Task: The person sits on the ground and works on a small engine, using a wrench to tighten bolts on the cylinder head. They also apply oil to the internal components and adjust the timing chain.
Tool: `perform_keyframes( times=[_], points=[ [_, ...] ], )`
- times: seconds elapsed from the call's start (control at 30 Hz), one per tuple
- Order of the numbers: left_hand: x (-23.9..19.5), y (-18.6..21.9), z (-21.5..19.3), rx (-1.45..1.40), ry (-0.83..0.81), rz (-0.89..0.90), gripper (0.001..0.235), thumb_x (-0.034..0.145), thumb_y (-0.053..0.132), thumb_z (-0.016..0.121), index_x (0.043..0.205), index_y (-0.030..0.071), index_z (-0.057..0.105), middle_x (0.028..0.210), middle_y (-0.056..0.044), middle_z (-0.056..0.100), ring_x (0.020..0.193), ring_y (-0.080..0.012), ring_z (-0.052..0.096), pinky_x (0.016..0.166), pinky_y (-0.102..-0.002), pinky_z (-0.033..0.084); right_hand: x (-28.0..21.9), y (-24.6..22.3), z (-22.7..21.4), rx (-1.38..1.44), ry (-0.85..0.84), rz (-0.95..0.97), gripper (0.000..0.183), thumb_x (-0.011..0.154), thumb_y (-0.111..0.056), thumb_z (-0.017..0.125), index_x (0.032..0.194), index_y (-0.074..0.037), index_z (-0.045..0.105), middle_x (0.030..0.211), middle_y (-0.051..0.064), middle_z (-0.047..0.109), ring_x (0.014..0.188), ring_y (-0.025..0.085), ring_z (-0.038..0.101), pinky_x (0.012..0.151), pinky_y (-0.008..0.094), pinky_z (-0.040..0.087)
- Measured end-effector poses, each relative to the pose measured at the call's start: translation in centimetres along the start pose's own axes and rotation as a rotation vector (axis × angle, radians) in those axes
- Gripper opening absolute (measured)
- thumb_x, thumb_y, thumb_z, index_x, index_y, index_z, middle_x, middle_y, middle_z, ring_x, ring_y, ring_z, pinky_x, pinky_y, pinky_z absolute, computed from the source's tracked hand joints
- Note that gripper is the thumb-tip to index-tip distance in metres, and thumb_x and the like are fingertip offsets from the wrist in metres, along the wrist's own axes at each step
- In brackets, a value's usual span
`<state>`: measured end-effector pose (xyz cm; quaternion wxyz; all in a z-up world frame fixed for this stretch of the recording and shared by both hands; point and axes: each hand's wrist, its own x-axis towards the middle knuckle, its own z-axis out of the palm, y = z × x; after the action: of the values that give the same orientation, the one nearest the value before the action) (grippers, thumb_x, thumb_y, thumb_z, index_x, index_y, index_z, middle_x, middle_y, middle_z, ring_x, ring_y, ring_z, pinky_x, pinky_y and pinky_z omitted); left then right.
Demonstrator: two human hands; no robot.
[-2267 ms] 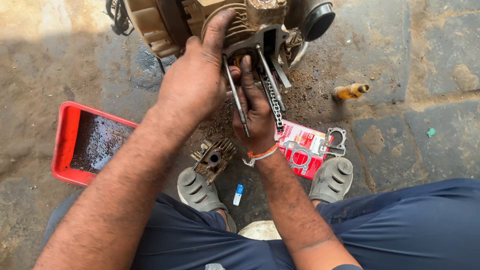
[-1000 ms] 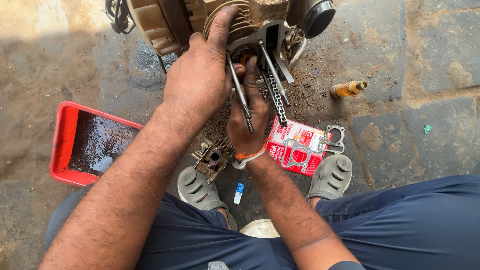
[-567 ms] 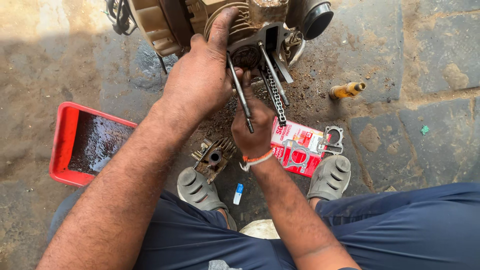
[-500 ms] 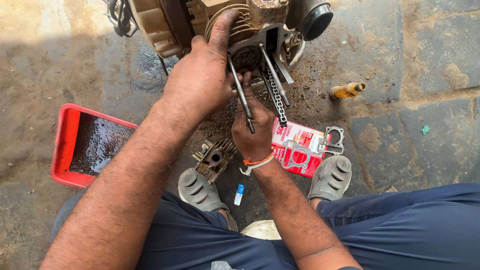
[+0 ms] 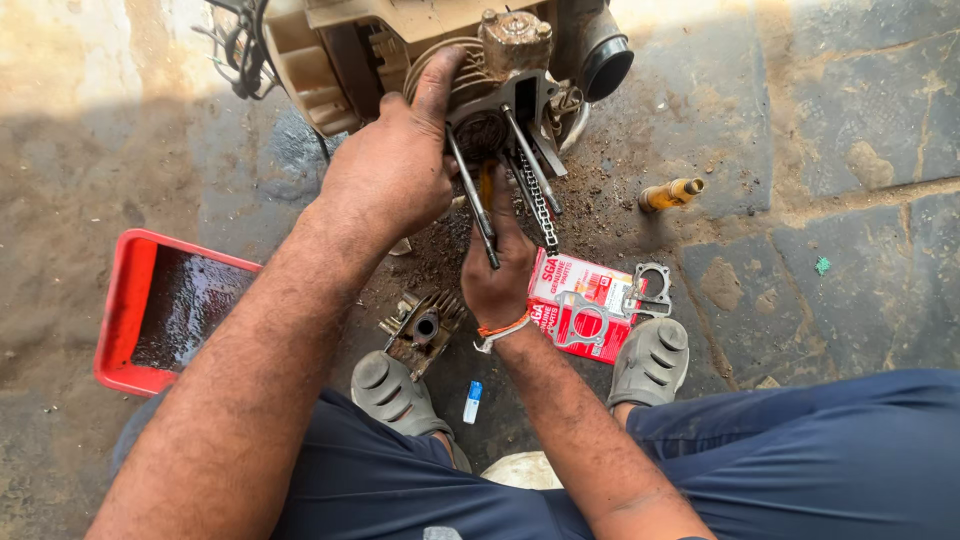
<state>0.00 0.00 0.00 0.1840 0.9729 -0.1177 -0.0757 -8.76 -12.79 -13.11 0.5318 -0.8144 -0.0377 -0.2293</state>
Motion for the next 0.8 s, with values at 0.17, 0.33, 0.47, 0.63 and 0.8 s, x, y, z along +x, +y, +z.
perform_keyframes(
  times=[0.17,0.33,0.47,0.63,0.8],
  points=[
    [-0.3,-0.2,0.4,0.069,0.084,0.032,0.097,0.09,0.036,0.078,0.162,0.031,0.014,0.108,-0.029,0.063,0.091,-0.0441,0.072,0.079,-0.055,0.06,-3.4,4.4,0.8,0.017,-0.034,-0.08,0.056,0.111,-0.009,0.05,0.162,-0.005,0.03,0.122,0.019,0.072,0.077,0.016,0.073,0.069,0.031,0.062],
    [-1.1,0.4,1.1,0.123,0.258,0.048,0.1,0.083,0.053,0.083,0.16,0.028,0.026,0.095,-0.02,0.069,0.081,-0.0359,0.073,0.067,-0.051,0.061,-7.6,8.9,0.7,-0.189,-0.043,0.259,0.048,0.103,-0.015,0.059,0.148,-0.001,0.05,0.098,0.023,0.074,0.08,0.032,0.073,0.071,0.043,0.058],
    [-1.1,0.0,0.9,0.186,0.323,0.098,0.094,0.08,0.063,0.08,0.156,0.027,0.037,0.08,-0.012,0.072,0.07,-0.03,0.073,0.058,-0.047,0.059,-10.2,12.8,-1.4,-0.329,-0.264,0.367,0.035,0.096,-0.015,0.066,0.128,-0.002,0.068,0.104,0.026,0.074,0.096,0.042,0.073,0.082,0.046,0.057],
    [-0.8,0.8,1.3,0.178,0.333,0.044,0.076,0.1,0.069,0.061,0.157,0.023,0.039,0.076,-0.011,0.071,0.064,-0.0269,0.073,0.054,-0.044,0.059,-10.9,17.6,-4.5,-0.399,-0.154,0.249,0.038,0.089,-0.011,0.066,0.125,0.0,0.068,0.118,0.024,0.071,0.109,0.042,0.067,0.096,0.046,0.053],
    [-0.3,0.1,0.0,0.201,0.21,0.089,0.069,0.1,0.057,0.059,0.158,0.028,0.034,0.078,-0.014,0.073,0.068,-0.0329,0.073,0.062,-0.049,0.06,-5.6,21.4,-9.1,-0.532,0.191,0.018,0.041,0.089,-0.011,0.065,0.128,0.003,0.065,0.135,0.027,0.063,0.132,0.043,0.056,0.118,0.049,0.041]
  ],
)
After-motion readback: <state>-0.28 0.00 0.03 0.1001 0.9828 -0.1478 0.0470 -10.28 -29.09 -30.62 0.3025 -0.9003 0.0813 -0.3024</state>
